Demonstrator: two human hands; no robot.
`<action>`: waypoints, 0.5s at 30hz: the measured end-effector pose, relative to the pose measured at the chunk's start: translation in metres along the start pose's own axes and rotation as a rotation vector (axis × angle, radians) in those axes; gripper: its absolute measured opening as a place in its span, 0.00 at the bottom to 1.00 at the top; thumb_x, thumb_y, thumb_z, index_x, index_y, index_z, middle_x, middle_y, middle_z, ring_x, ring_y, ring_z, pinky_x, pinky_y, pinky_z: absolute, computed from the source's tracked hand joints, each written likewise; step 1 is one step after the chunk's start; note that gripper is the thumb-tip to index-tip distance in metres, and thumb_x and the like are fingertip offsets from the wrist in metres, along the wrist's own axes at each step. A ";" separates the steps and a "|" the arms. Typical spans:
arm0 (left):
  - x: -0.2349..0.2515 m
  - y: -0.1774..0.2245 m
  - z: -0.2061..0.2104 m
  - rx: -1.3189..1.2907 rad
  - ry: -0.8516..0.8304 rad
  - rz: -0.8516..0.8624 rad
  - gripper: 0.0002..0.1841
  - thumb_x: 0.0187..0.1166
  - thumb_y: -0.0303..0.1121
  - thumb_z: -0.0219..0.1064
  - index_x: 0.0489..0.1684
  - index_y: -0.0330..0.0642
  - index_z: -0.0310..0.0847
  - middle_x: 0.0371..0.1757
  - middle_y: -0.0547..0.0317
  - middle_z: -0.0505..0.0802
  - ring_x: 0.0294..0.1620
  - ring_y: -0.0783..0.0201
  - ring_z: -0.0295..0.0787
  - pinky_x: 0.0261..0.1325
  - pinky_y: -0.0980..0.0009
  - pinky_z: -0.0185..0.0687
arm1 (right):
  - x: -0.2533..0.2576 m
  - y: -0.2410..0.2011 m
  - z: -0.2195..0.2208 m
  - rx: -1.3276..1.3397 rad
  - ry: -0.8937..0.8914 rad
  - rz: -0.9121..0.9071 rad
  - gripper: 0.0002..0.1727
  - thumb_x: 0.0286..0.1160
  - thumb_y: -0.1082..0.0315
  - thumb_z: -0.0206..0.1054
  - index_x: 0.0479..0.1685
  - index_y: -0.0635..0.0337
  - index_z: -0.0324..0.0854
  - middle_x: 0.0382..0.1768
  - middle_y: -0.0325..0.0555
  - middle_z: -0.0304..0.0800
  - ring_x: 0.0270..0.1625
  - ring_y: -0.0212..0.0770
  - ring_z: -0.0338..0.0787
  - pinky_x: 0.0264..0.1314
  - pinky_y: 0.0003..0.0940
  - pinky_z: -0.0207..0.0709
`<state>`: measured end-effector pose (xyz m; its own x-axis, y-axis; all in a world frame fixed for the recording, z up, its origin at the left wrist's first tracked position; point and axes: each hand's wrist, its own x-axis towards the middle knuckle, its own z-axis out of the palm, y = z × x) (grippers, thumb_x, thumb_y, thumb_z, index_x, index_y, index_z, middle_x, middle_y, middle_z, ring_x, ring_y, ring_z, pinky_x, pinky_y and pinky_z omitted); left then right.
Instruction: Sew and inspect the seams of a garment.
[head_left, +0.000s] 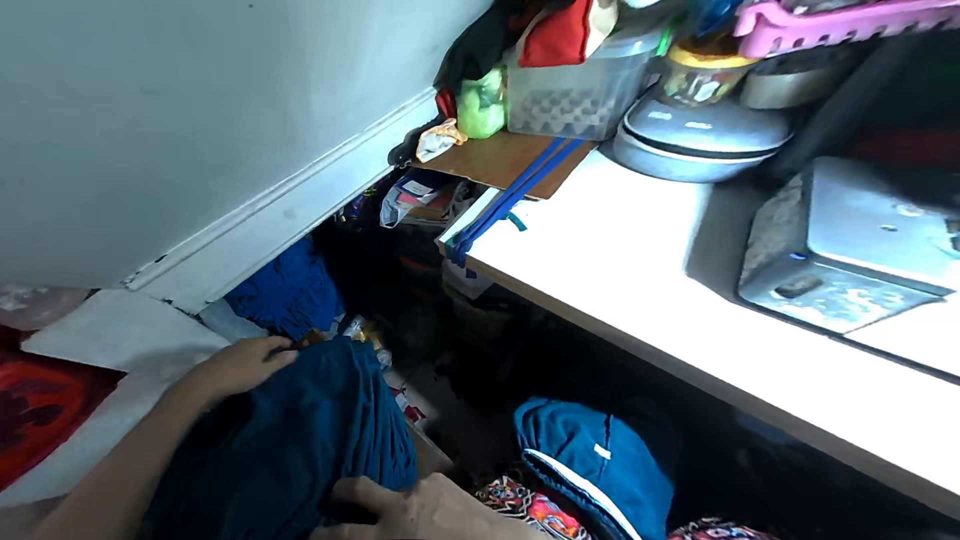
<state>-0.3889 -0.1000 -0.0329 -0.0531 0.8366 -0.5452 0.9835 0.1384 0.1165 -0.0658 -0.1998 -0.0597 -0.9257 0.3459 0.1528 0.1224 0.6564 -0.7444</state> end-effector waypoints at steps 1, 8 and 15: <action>0.012 0.017 0.006 0.013 -0.002 0.050 0.33 0.89 0.56 0.55 0.85 0.42 0.70 0.82 0.37 0.76 0.81 0.36 0.72 0.82 0.37 0.62 | 0.000 -0.001 0.000 -0.002 -0.024 0.008 0.27 0.81 0.62 0.69 0.81 0.42 0.77 0.78 0.58 0.76 0.38 0.59 0.92 0.35 0.57 0.85; 0.080 0.005 0.119 -0.008 0.201 -0.042 0.34 0.87 0.61 0.52 0.72 0.38 0.79 0.70 0.35 0.85 0.72 0.34 0.81 0.73 0.33 0.71 | 0.001 0.020 0.003 -0.026 -0.141 0.094 0.28 0.82 0.62 0.67 0.83 0.38 0.75 0.80 0.51 0.76 0.42 0.60 0.92 0.40 0.60 0.84; 0.101 -0.026 0.137 -0.016 0.465 -0.063 0.26 0.95 0.44 0.46 0.62 0.27 0.83 0.57 0.28 0.91 0.61 0.29 0.88 0.62 0.33 0.78 | 0.027 0.038 -0.005 -0.009 -0.212 0.129 0.28 0.89 0.64 0.59 0.88 0.36 0.69 0.83 0.53 0.73 0.55 0.63 0.91 0.51 0.64 0.82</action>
<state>-0.3960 -0.0914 -0.2052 -0.1877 0.9746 -0.1220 0.9733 0.2012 0.1101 -0.0842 -0.1623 -0.0806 -0.9566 0.2793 -0.0833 0.2463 0.6221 -0.7431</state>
